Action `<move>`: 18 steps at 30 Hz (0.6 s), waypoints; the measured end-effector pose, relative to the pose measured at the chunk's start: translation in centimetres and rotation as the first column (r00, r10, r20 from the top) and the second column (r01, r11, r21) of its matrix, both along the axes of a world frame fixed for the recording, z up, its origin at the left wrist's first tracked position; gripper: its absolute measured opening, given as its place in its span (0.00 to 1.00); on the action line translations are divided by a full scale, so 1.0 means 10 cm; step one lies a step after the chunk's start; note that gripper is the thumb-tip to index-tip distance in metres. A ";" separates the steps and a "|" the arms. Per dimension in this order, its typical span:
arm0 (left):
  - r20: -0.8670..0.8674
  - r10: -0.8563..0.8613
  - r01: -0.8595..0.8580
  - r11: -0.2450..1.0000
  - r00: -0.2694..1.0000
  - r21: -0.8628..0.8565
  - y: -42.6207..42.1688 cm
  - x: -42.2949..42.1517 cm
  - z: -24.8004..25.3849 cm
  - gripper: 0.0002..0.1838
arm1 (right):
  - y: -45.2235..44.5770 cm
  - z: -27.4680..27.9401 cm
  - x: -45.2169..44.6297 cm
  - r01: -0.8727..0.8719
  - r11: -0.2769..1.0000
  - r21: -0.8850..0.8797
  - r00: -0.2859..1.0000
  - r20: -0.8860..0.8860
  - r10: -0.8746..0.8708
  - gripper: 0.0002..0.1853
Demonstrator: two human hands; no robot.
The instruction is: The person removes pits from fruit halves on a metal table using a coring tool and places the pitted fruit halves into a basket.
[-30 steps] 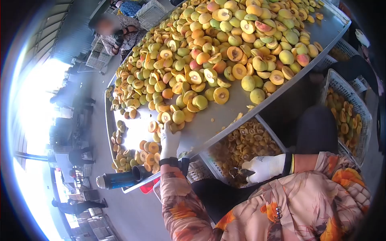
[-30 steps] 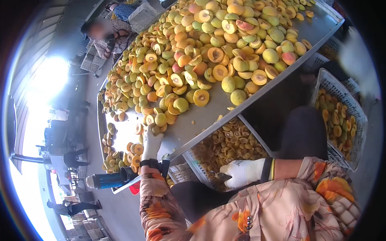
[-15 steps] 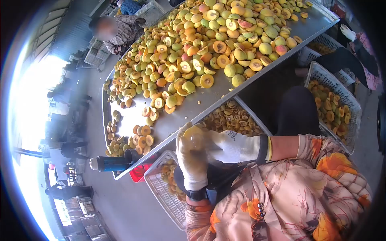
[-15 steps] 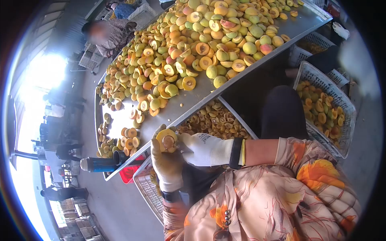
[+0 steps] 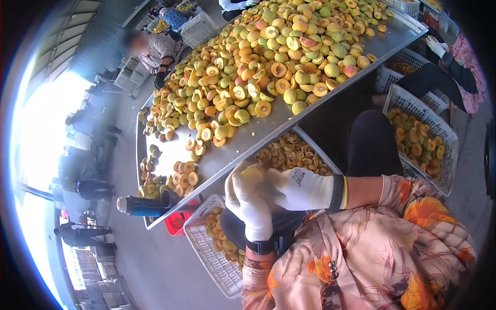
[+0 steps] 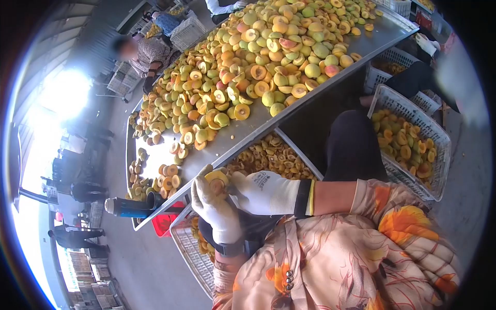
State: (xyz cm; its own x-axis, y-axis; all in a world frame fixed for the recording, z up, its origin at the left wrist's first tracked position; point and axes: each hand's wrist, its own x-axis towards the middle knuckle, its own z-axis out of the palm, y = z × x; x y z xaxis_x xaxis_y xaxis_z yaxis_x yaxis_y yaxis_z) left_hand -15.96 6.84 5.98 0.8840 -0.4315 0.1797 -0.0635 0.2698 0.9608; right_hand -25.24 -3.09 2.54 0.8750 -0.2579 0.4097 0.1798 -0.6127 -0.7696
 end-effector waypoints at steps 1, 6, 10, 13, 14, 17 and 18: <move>0.005 0.011 -0.012 1.000 1.000 0.020 0.01 0.00 0.02 0.26 | -0.02 0.06 -0.01 -0.026 1.000 0.007 0.999 -0.037 0.026 0.11; 0.015 0.027 -0.029 0.993 1.000 0.113 -0.01 -0.05 0.13 0.23 | 0.03 -0.04 0.03 -0.112 0.981 0.155 0.994 0.012 0.112 0.10; 0.019 0.012 -0.014 0.994 1.000 0.110 -0.04 0.02 0.09 0.22 | 0.01 -0.15 0.15 -0.252 0.956 0.149 0.942 0.263 0.207 0.11; 0.030 -0.019 0.015 0.993 0.999 0.117 -0.07 0.07 0.11 0.22 | -0.06 -0.13 0.23 -0.410 0.865 0.290 0.906 0.237 0.350 0.12; 0.009 -0.041 0.040 0.994 0.999 0.103 -0.08 0.08 0.11 0.22 | -0.12 -0.10 0.17 -0.428 0.814 0.393 0.898 0.084 0.432 0.11; 0.015 -0.123 0.120 0.986 0.992 0.119 -0.09 0.15 0.08 0.23 | -0.27 0.00 0.09 -0.372 0.673 0.640 0.791 -0.162 0.590 0.10; 0.023 -0.153 0.149 0.979 0.988 0.137 -0.07 0.17 0.04 0.23 | -0.30 0.05 0.05 -0.341 0.619 0.708 0.752 -0.190 0.632 0.09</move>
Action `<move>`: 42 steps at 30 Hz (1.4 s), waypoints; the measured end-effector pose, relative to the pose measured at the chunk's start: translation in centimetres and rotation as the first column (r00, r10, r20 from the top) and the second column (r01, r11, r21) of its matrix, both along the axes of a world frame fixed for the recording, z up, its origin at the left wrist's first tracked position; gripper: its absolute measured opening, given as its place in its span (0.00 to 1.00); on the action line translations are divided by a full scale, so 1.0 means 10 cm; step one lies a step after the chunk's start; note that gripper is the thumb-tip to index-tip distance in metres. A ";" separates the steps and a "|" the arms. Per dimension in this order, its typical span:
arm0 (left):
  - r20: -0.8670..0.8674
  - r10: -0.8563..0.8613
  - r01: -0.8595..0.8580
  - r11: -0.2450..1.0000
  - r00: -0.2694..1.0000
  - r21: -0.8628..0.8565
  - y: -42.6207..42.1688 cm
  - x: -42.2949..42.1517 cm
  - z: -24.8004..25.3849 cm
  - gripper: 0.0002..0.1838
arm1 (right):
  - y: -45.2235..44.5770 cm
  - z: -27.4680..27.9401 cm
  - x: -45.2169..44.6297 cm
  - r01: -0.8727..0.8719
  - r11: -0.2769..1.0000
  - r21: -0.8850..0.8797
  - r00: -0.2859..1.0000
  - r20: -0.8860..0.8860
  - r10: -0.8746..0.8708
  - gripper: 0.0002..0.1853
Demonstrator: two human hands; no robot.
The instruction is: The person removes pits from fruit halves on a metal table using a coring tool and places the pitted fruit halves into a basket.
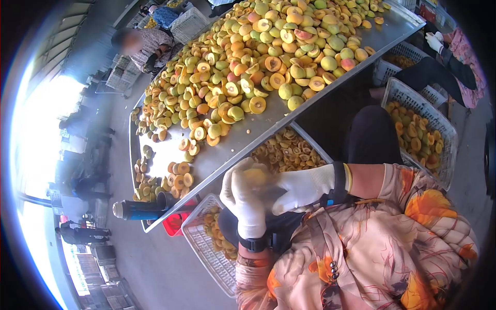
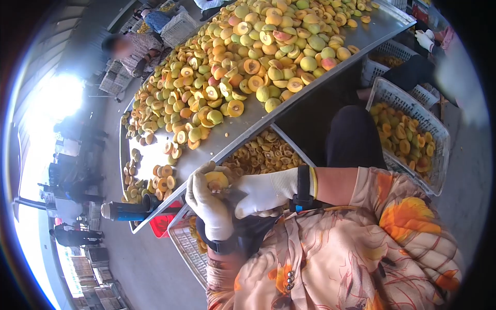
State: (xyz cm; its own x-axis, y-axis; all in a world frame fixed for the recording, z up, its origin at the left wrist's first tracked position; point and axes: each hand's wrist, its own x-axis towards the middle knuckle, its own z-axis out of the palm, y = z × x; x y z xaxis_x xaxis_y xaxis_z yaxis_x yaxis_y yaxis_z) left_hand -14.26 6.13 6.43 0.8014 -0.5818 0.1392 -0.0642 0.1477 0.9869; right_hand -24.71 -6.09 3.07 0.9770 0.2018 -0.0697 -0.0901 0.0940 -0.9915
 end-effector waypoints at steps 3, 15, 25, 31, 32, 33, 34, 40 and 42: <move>0.146 -0.062 0.070 0.996 0.987 -0.049 -0.03 0.05 -0.03 0.23 | -0.09 0.20 -0.06 -0.089 0.979 0.183 0.971 -0.204 0.126 0.08; 0.080 0.082 -0.073 0.992 0.993 -0.107 -0.20 -0.03 -0.15 0.20 | -0.22 0.01 0.04 -0.037 0.998 -0.048 0.999 0.010 0.037 0.08; 0.074 -0.071 0.074 0.996 0.995 -0.042 -0.17 0.12 -0.25 0.24 | -0.24 -0.02 0.02 -0.073 0.996 0.048 0.996 -0.045 0.075 0.07; -0.166 -0.168 0.158 0.985 0.972 -0.071 -0.22 0.10 -0.18 0.26 | -0.22 0.09 -0.04 -0.164 0.850 0.502 0.932 -0.203 0.299 0.11; -0.177 -0.186 0.172 0.981 0.966 -0.090 -0.22 0.10 -0.17 0.26 | -0.23 0.14 -0.04 -0.167 0.805 0.569 0.914 -0.215 0.342 0.11; -0.188 -0.204 0.187 0.976 0.961 -0.108 -0.20 0.11 -0.16 0.26 | -0.24 0.14 -0.04 -0.186 0.756 0.628 0.897 -0.205 0.391 0.11; -0.210 -0.214 0.188 0.972 0.954 -0.139 -0.19 0.09 -0.15 0.25 | -0.25 0.13 -0.03 -0.202 0.702 0.683 0.878 -0.191 0.439 0.11; -0.257 -0.167 0.141 0.983 0.952 -0.116 -0.07 0.07 -0.06 0.24 | -0.24 0.08 0.07 -0.233 0.574 0.785 0.830 -0.146 0.537 0.10; -0.611 -0.154 -0.009 0.967 0.776 -0.255 0.06 0.18 -0.09 0.25 | -0.21 0.04 0.09 -0.301 0.568 0.766 0.822 -0.094 0.562 0.08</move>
State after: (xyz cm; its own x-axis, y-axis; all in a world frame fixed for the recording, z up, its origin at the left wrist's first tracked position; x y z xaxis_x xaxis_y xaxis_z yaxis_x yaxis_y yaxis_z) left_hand -12.48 6.75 5.51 0.7152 -0.6574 -0.2372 0.5707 0.3536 0.7411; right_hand -23.81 -8.20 3.45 0.7082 0.7057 0.0186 -0.5821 0.5986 -0.5503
